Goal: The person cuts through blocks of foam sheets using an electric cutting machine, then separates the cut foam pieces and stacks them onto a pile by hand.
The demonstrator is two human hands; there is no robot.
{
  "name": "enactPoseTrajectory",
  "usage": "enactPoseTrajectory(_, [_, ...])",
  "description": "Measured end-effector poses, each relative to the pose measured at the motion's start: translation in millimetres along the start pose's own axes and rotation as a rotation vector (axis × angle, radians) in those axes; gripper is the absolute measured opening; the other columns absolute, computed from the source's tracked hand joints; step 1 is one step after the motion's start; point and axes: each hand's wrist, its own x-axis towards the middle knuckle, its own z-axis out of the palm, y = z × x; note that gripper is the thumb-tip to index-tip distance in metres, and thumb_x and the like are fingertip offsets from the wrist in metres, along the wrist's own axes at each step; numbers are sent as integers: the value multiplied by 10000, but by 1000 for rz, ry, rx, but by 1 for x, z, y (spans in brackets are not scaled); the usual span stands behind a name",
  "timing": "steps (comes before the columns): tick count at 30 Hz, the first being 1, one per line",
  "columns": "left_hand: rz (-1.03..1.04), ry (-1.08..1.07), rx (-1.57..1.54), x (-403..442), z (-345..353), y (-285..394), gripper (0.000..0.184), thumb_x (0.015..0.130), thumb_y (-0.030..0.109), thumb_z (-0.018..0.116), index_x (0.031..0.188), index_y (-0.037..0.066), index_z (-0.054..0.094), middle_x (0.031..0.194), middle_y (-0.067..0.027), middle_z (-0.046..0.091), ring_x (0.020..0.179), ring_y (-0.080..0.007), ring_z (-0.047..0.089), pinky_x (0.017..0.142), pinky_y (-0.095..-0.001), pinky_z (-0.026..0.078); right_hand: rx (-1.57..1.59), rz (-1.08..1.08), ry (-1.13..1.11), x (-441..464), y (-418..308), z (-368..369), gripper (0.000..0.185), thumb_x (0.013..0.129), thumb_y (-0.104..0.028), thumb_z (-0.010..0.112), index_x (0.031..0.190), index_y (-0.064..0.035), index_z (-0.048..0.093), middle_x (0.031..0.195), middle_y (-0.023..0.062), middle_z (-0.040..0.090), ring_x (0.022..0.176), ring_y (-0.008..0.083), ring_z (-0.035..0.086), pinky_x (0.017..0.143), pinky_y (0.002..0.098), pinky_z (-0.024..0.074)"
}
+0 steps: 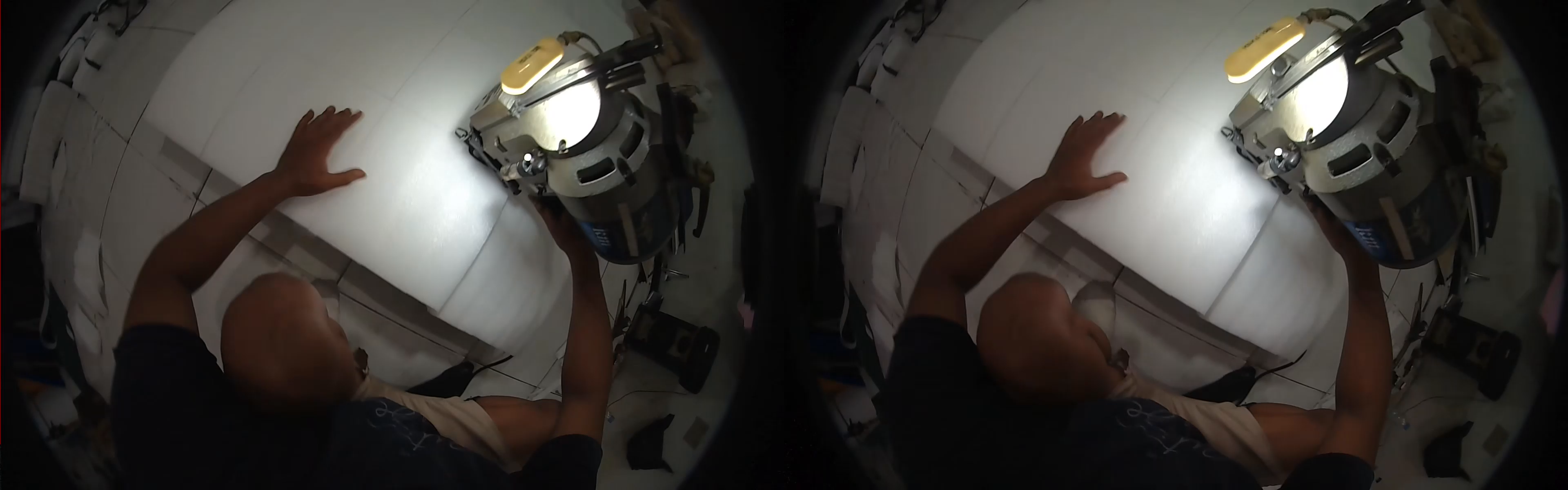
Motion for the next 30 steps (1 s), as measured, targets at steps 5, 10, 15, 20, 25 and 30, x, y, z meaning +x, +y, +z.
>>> enactPoseTrajectory(5, [-430, 615, -175, 40, -64, -125, 443, 921, 370, 613, 1281, 117, 559, 1277, -119, 542, 1169, -267, 516, 977, -384, 434, -873, -236, 253, -9, 32, 59, 535, 968, -490, 447, 1431, -228, 390, 1475, -16, 363, 1359, 139, 338, 1107, 377, 313])
enactPoseTrajectory(10, [-992, 413, 400, 33, -108, -256, 905, 774, 772, 498, 1372, 92, 476, 1343, -185, 501, 1255, -331, 484, 1021, -486, 390, -897, -204, 300, -1, 41, 74, 546, 996, -502, 357, 1451, -200, 346, 1503, 8, 308, 1388, 134, 276, 1108, 369, 309])
enactPoseTrajectory(15, [-1189, 145, 561, 46, -116, -259, 1037, 714, 861, 443, 1439, 121, 396, 1404, -205, 440, 1257, -383, 461, 1000, -567, 378, -1089, -295, 151, 18, 39, 63, 498, 1030, -401, 338, 1456, -144, 308, 1484, 96, 314, 1345, 212, 354, 1079, 382, 367])
enactPoseTrajectory(20, [-1210, 150, 320, 15, -123, -351, 1110, 676, 910, 371, 1463, 128, 359, 1431, -207, 414, 1316, -385, 398, 1079, -551, 296, 70, 92, -20, 26, 29, 57, 508, 977, -446, 446, 1400, -166, 427, 1452, 29, 396, 1332, 201, 372, 1116, 415, 299])
enactPoseTrajectory(25, [-1162, 75, 161, 10, -118, -358, 1206, 624, 919, 410, 1440, 32, 370, 1452, -216, 391, 1361, -345, 362, 1116, -461, 277, -406, -70, 256, 24, 33, 64, 518, 993, -435, 410, 1428, -156, 380, 1473, 39, 369, 1337, 231, 361, 1122, 432, 289])
enactPoseTrajectory(30, [-1235, 127, 232, 12, -113, -346, 1204, 636, 918, 391, 1431, 15, 377, 1427, -221, 424, 1337, -353, 398, 1108, -458, 291, 1545, 462, -214, 17, 46, 81, 551, 1028, -371, 333, 1469, -52, 246, 1504, 90, 287, 1360, 203, 317, 1140, 392, 288])
